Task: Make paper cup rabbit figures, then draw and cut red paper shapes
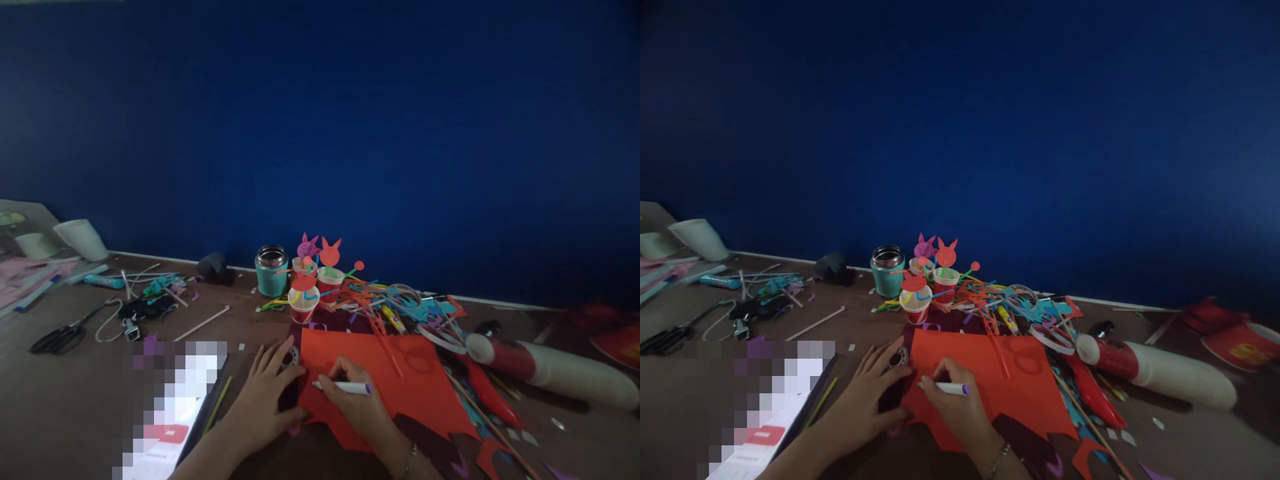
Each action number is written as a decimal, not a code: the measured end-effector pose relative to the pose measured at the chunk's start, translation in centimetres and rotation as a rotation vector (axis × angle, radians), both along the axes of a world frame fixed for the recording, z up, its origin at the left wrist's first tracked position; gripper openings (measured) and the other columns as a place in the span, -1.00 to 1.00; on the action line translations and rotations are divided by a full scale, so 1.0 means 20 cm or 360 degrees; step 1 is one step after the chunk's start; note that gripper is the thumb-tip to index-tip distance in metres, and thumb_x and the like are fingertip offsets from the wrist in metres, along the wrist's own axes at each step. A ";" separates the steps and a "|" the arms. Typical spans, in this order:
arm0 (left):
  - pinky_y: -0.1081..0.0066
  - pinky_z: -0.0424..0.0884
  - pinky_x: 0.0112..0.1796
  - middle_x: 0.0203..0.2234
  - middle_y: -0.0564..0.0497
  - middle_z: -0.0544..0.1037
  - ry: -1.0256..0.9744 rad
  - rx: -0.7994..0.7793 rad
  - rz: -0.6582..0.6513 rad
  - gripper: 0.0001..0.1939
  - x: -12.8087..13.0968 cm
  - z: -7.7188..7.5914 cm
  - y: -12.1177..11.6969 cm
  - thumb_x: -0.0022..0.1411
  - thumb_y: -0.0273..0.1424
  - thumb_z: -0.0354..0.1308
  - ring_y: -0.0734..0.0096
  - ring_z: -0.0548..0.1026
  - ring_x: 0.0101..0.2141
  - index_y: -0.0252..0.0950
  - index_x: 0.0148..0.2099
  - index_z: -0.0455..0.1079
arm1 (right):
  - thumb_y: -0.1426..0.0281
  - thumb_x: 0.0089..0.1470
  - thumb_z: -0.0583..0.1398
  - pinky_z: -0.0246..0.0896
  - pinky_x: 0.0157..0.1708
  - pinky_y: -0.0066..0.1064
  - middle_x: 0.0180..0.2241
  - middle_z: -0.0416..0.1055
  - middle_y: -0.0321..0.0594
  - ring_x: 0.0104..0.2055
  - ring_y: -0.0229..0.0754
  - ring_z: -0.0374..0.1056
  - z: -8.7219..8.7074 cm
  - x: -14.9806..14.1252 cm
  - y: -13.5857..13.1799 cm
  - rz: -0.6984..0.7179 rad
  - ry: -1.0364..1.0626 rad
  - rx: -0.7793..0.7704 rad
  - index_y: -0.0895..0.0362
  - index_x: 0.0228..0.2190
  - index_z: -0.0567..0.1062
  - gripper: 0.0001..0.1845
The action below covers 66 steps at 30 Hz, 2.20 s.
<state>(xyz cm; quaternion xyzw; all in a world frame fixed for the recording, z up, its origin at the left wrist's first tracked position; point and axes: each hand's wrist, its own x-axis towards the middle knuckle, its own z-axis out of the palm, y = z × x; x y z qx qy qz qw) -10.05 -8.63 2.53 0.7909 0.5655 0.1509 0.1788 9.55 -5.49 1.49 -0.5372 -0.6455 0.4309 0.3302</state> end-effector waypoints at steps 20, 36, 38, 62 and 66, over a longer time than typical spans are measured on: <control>-0.20 -0.07 0.11 0.27 -0.02 -0.01 -0.0001 -0.0025 -0.0019 -0.42 0.00 0.01 0.00 0.00 -0.02 0.20 -0.17 -0.05 0.21 0.01 0.08 0.30 | 0.24 -0.11 0.13 0.03 -0.63 -0.49 -0.75 0.23 -0.40 -0.66 -0.30 0.15 0.00 0.01 0.00 -0.0263 0.0427 -0.0191 0.06 -0.69 0.15 -0.70; -0.20 -0.06 0.11 0.27 -0.01 -0.01 0.0002 -0.0004 -0.0026 -0.44 0.00 0.01 0.00 0.00 -0.02 0.20 -0.15 -0.03 0.20 0.00 0.07 0.31 | 0.35 -0.10 0.11 -0.08 -0.65 -0.50 -0.76 0.13 -0.47 -0.67 -0.34 0.08 -0.06 0.02 0.01 -0.0179 0.0068 -0.0101 0.06 -0.69 0.14 -0.74; -0.20 -0.05 0.10 0.27 -0.02 0.00 -0.0004 0.0008 -0.0029 -0.43 0.00 0.02 0.00 0.01 0.01 0.17 -0.15 -0.01 0.20 0.00 0.07 0.31 | 0.36 -0.11 0.12 -0.08 -0.64 -0.50 -0.75 0.11 -0.46 -0.66 -0.34 0.07 -0.05 0.02 0.01 -0.0191 0.0027 -0.0076 0.06 -0.69 0.12 -0.73; -0.20 -0.03 0.09 0.27 -0.05 -0.01 -0.0013 0.0049 -0.0054 -0.42 -0.01 0.01 0.00 0.03 0.07 0.10 -0.16 0.00 0.20 -0.01 0.07 0.33 | 0.34 -0.17 0.11 -0.12 -0.65 -0.51 -0.73 -0.04 -0.50 -0.64 -0.35 -0.05 0.00 0.01 0.01 -0.0344 0.0019 0.0038 0.06 -0.71 0.07 -0.71; -0.21 -0.04 0.09 0.27 -0.04 -0.01 -0.0002 0.0012 -0.0033 -0.43 -0.01 0.01 0.00 0.03 0.07 0.11 -0.16 -0.01 0.20 0.00 0.07 0.32 | 0.33 -0.16 0.09 -0.12 -0.65 -0.50 -0.73 -0.04 -0.49 -0.64 -0.34 -0.06 -0.01 0.01 0.01 -0.0320 0.0007 0.0018 0.05 -0.70 0.07 -0.73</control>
